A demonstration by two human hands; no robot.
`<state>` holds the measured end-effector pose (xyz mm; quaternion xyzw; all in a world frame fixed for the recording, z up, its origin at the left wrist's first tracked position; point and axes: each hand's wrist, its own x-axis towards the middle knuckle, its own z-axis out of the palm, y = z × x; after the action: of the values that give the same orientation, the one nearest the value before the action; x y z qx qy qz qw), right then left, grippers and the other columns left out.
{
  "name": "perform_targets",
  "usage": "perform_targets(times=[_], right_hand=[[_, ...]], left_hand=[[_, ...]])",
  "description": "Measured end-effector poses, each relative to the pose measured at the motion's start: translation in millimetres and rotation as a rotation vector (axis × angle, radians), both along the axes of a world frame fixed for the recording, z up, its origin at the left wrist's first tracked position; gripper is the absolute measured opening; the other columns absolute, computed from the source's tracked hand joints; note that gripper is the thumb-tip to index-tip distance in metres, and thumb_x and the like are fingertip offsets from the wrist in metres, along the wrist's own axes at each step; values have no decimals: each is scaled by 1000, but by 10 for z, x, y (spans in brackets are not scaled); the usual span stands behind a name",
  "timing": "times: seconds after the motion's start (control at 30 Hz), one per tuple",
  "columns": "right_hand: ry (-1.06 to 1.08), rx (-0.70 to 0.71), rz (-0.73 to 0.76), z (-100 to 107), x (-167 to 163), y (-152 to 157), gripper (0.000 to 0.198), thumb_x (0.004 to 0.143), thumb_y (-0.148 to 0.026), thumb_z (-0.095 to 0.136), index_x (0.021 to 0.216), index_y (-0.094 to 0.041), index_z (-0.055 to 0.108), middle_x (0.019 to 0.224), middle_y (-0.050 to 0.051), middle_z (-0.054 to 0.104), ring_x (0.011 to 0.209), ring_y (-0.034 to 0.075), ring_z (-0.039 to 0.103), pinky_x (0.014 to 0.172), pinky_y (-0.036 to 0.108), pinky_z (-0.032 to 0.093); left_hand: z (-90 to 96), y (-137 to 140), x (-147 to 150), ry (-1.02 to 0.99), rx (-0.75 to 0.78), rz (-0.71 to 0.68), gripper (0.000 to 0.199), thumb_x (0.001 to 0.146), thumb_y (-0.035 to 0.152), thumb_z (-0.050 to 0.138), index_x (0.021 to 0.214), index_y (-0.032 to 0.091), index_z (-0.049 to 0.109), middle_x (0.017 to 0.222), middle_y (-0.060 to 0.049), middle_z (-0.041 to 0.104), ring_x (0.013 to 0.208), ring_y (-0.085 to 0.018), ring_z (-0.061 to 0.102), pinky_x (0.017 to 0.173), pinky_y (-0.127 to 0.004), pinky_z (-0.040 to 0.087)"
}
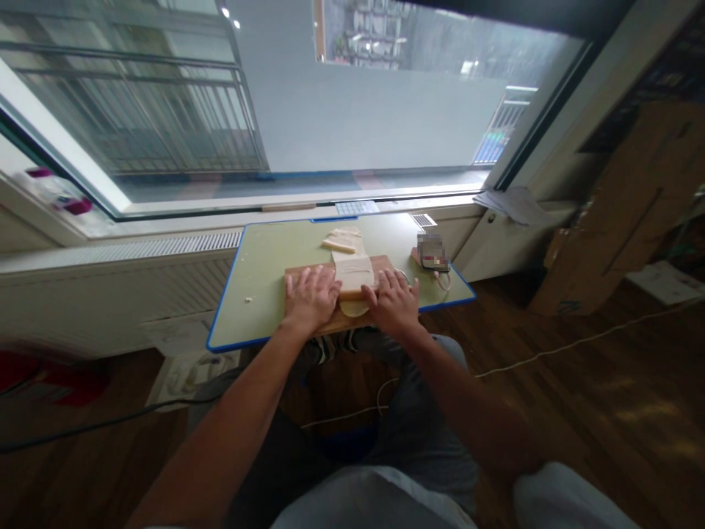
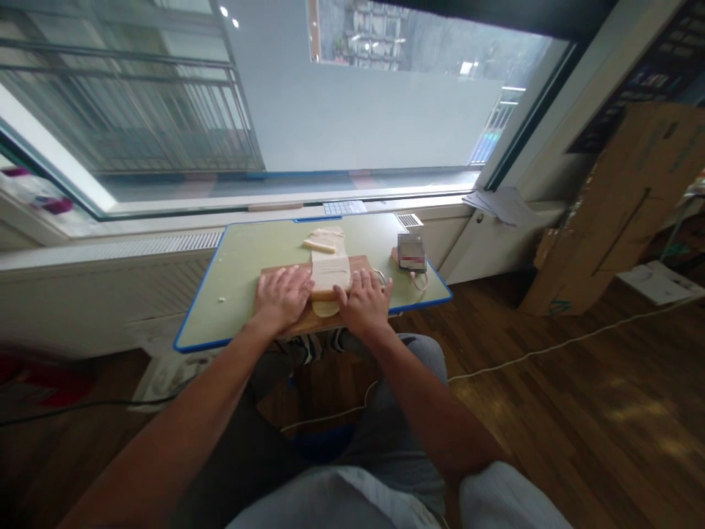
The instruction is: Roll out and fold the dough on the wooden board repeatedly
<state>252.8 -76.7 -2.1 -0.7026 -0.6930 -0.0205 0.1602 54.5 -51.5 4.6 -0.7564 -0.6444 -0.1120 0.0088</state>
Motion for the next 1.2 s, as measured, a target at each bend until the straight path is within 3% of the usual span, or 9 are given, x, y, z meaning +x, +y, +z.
perform_targets(times=[0.2, 0.4, 0.63, 0.9, 1.07, 1.2], right_hand=[[1, -176, 7, 206, -6, 685, 76, 113, -65, 24, 164, -16, 50, 175, 17, 40, 162, 40, 30, 130, 69, 15], [87, -235, -10, 234, -5, 1321, 86, 109, -73, 24, 156, -10, 58, 167, 23, 48, 155, 42, 38, 126, 67, 25], [124, -143, -30, 266, -42, 1736, 80, 112, -69, 25, 140, -9, 69, 151, 25, 63, 144, 39, 51, 123, 64, 32], [107, -285, 5, 271, -22, 1592, 82, 109, -72, 28, 150, -10, 63, 160, 24, 56, 149, 43, 45, 124, 69, 29], [76, -255, -12, 286, -24, 1263, 82, 109, -71, 27, 155, -11, 58, 162, 24, 54, 148, 43, 48, 122, 68, 32], [-4, -157, 19, 259, -21, 878, 74, 110, -67, 33, 155, -14, 59, 161, 21, 56, 148, 41, 49, 122, 66, 32]], left_hand=[[140, 599, 79, -59, -72, 79, 56, 108, 50, 31, 151, 30, 61, 170, -11, 49, 154, -34, 45, 126, -66, 31], [194, 1125, 79, -70, -38, 90, 52, 106, 45, 34, 139, 23, 68, 155, -16, 62, 140, -34, 56, 122, -61, 37], [199, 1495, 82, -41, 48, 125, 49, 106, 39, 34, 130, 19, 72, 144, -18, 68, 133, -34, 59, 117, -57, 41], [173, 1391, 71, -67, -58, 62, 53, 108, 47, 32, 139, 24, 68, 155, -15, 61, 140, -33, 56, 117, -55, 44], [150, 1151, 59, -66, -145, 38, 63, 107, 55, 28, 155, 25, 56, 167, -16, 50, 149, -36, 51, 122, -63, 40], [159, 833, 66, -61, -207, 54, 67, 107, 57, 26, 164, 29, 48, 178, -13, 36, 162, -36, 37, 127, -68, 31]])
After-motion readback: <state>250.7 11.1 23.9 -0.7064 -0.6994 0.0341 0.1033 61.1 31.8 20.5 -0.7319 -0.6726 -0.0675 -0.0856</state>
